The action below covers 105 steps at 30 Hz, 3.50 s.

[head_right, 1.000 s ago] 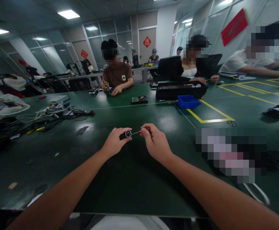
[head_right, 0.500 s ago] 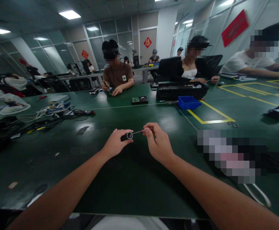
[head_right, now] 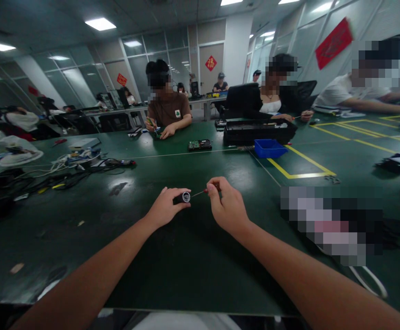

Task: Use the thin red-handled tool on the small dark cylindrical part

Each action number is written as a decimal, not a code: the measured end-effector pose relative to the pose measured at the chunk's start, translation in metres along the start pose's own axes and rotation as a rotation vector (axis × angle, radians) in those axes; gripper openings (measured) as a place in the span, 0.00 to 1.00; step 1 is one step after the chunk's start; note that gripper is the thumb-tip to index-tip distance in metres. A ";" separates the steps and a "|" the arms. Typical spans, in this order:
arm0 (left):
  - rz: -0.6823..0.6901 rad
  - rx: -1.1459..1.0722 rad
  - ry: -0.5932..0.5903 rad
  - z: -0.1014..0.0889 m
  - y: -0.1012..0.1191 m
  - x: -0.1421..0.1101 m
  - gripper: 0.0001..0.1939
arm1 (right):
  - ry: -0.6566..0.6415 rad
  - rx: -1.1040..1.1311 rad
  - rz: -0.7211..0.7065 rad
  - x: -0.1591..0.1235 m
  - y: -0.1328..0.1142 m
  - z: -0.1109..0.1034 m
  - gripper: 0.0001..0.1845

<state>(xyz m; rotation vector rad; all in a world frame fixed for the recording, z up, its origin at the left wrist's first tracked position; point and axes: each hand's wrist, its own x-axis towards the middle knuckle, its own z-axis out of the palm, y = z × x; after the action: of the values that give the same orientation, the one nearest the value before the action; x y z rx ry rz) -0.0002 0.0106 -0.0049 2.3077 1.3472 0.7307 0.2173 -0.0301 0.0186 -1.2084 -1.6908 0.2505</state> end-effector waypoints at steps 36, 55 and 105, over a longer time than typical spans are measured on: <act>-0.084 -0.251 0.144 -0.004 0.001 0.001 0.18 | 0.015 -0.082 0.064 0.005 -0.004 -0.005 0.10; 0.129 0.125 -0.294 -0.024 0.014 -0.006 0.14 | -0.013 -0.040 0.051 0.003 -0.001 -0.003 0.11; -0.714 -0.770 0.981 -0.204 -0.112 -0.140 0.08 | -0.092 0.021 0.160 0.005 0.007 0.003 0.12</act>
<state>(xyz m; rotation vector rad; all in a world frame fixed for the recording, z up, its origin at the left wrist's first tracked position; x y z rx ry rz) -0.2571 -0.0482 0.0613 0.7402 1.6455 1.7838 0.2187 -0.0221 0.0156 -1.3361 -1.6671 0.4260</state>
